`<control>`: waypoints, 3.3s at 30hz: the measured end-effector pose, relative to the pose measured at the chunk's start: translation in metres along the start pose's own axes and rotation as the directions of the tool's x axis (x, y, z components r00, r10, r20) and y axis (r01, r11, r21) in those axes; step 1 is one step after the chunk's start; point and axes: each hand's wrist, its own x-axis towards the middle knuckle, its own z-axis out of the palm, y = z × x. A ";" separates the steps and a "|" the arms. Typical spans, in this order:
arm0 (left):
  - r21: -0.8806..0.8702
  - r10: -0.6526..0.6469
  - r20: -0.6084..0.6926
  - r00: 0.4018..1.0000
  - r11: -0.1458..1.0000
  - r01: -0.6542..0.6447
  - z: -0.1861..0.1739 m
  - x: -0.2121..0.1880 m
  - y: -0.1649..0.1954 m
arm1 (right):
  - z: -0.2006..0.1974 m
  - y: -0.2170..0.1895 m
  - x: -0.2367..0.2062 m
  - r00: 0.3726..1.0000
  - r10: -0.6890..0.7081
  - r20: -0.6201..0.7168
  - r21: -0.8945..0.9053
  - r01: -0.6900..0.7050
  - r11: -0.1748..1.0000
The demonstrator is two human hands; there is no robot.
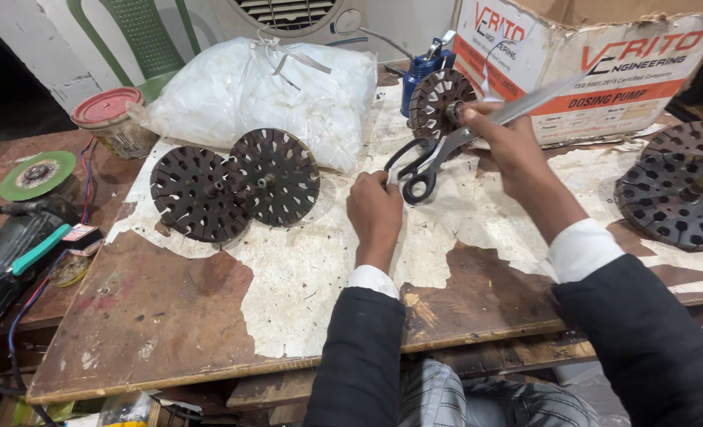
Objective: The person picks small white pieces from a cardboard box and cuts them with scissors, then fits the cut pieces onto the slots of a circular metal rotor disc mounted on a hub, working on one disc at a time on the workbench.
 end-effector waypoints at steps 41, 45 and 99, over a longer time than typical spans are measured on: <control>0.049 -0.027 -0.087 0.996 0.998 0.032 -0.006 0.020 -0.013 | 0.016 0.010 -0.025 0.938 -0.155 0.310 -0.820 0.347 0.455; 0.015 -0.033 -0.121 0.992 0.999 0.035 -0.005 0.019 -0.017 | 0.028 0.007 -0.039 0.888 -0.268 0.374 -0.786 0.457 0.417; -0.636 -0.456 -0.224 0.861 0.738 0.225 0.007 0.042 -0.005 | 0.030 0.004 -0.038 0.908 -0.177 0.379 -0.718 0.410 0.563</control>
